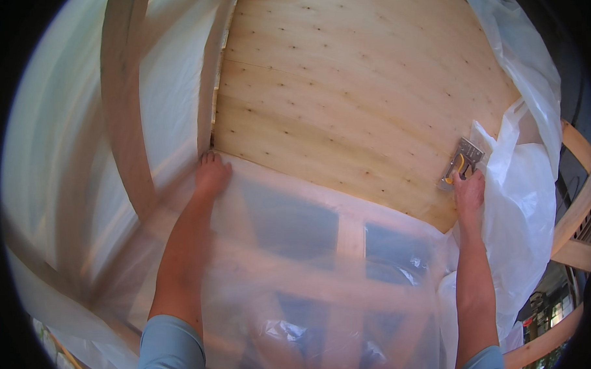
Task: The person wraps a wooden chair frame with a large white plastic sheet, smoothing it over the surface and securing it with a staple gun. The person repeatedly staples the plastic to the chair frame, adjusting the sheet as needed.
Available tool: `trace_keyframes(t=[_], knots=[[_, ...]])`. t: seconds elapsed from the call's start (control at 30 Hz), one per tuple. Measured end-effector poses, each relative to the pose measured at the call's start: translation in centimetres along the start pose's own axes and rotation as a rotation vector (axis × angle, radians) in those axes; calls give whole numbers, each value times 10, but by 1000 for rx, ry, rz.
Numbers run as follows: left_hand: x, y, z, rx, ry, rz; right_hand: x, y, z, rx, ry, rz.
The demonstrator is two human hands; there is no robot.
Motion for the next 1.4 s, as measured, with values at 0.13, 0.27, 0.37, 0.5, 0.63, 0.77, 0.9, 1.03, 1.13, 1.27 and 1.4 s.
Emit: trace_keyframes(t=[0.13, 0.27, 0.37, 0.5, 0.63, 0.77, 0.9, 1.03, 1.13, 1.27, 1.4], knots=[[5, 0, 3, -15, 12, -34, 32, 4, -21, -124, 157, 392], [12, -3, 11, -39, 30, -146, 26, -28, -11, 189, -170, 806], [18, -3, 14, -144, 74, -230, 49, -28, -18, 314, -168, 847], [21, -6, 19, -193, 76, -278, 133, -34, -62, 481, 16, 767], [28, 0, 18, -224, 104, -375, 263, -63, -143, 887, 191, 799], [36, -8, 17, -183, 200, -566, 387, -98, -225, 1319, 274, 769], [42, -14, 17, -212, 278, -695, 473, -137, -263, 1317, 448, 451], [44, -13, 13, -244, 331, -778, 531, -179, -290, 1414, 423, 414], [46, -7, 10, -254, 338, -875, 551, -197, -293, 1443, 405, 385], [48, -2, 9, -248, 364, -910, 558, -209, -295, 1474, 411, 373], [47, -5, 9, -290, 387, -944, 559, -213, -297, 1401, 450, 446]])
Point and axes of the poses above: each hand's wrist, its own z-axis towards the middle knuckle, its own y-axis out of the back of the hand, x = y × z, the point moved 9 cm from there along z, towards the middle knuckle, and after that the axes turned 13 degrees about z, right-handed, at the moved point
